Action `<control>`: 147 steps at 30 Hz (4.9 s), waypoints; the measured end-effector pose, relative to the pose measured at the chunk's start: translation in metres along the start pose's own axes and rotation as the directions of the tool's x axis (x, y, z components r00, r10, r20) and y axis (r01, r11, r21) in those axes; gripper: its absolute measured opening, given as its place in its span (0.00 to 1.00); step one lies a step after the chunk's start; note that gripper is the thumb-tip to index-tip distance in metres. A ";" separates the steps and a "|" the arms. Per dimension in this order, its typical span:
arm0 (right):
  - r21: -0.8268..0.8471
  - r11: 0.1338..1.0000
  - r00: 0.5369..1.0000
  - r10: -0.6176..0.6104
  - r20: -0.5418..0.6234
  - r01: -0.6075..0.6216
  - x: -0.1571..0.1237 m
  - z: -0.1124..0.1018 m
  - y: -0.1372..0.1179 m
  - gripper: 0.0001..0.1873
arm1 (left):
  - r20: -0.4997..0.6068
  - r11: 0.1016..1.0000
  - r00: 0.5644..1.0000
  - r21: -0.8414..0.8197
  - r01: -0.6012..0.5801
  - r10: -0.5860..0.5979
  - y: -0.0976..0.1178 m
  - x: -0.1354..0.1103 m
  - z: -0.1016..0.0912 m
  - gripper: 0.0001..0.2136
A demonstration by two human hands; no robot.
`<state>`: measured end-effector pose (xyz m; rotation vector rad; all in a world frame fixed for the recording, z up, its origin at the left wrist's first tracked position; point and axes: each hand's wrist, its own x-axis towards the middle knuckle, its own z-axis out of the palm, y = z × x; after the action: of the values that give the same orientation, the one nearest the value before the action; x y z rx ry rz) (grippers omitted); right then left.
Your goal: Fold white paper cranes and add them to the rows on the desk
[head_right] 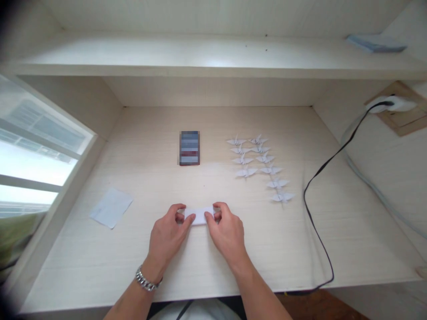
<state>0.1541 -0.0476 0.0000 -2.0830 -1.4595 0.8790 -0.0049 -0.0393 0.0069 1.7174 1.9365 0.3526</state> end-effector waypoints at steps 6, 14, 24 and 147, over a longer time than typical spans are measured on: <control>-0.014 1.000 1.000 0.007 -0.024 -0.007 0.000 0.002 0.001 0.15 | -0.015 1.000 1.000 0.025 -0.009 0.009 0.002 -0.001 0.000 0.15; 0.025 1.000 1.000 0.002 -0.019 -0.001 -0.003 0.002 0.002 0.15 | -0.038 0.999 0.999 0.040 -0.025 0.027 0.002 -0.004 0.003 0.14; 0.003 1.000 1.000 -0.006 -0.022 0.006 -0.003 0.002 0.002 0.15 | -0.024 1.000 1.000 0.015 -0.019 0.019 0.001 -0.003 0.003 0.14; -0.370 0.741 0.822 -0.552 0.142 0.561 -0.059 0.028 0.008 0.22 | 0.047 0.863 0.871 0.117 -0.491 0.489 -0.026 -0.047 0.007 0.18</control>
<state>0.1258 -0.1057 -0.0104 -1.6930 -2.2620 0.3817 -0.0200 -0.0899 -0.0022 2.2862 1.5094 0.4018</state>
